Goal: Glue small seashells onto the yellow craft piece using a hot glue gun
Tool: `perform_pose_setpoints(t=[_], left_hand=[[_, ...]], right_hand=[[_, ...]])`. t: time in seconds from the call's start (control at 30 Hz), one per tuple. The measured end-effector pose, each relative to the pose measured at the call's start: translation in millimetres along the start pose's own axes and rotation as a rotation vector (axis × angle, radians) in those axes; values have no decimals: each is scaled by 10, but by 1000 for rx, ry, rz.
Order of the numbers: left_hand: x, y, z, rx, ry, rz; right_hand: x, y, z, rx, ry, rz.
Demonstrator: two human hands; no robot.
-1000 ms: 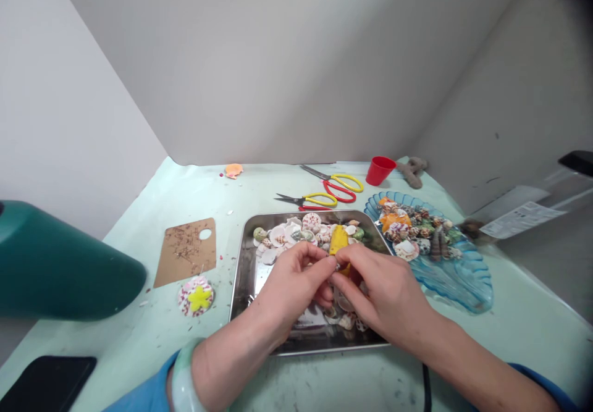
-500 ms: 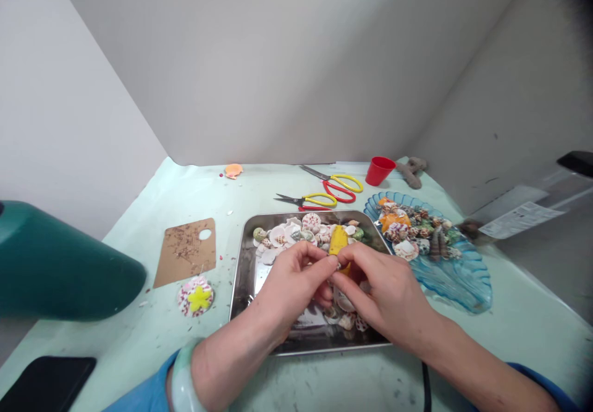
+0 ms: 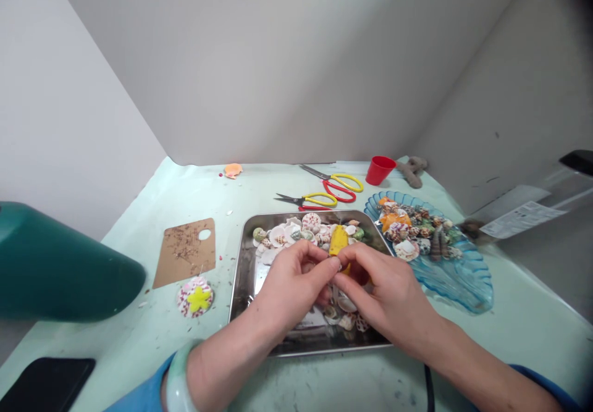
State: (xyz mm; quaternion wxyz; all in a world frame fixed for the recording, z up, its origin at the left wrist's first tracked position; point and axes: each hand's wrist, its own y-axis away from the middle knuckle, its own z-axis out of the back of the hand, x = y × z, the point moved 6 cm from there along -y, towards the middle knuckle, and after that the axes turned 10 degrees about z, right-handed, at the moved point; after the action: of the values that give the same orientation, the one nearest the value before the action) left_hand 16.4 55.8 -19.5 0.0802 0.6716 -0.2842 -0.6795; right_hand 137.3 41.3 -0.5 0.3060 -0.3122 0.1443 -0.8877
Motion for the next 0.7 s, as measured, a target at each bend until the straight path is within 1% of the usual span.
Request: perform_pose_setpoints(t=[0.13,0.23,0.33,0.47,0.57,0.7], left_hand=[[-21,-10,43,-44,-172,-52],[-18,-30,81,-85,-243,-111],[-12,-42,92,-109,-270,-149],[-8,-39,84,-125,-301,-149],[-9,-31,78,-120,-303,-147],[7,-34,73,-85,-256,-111]], right_hand=[[-7,0,-13,6,-6,-5],[-2,-1,-9,2,3,8],[5,-5,-3,-5,12,25],[16,-13,-1,-11,29,40],[29,-15,8,-25,47,56],[23,-12,6,-25,55,62]])
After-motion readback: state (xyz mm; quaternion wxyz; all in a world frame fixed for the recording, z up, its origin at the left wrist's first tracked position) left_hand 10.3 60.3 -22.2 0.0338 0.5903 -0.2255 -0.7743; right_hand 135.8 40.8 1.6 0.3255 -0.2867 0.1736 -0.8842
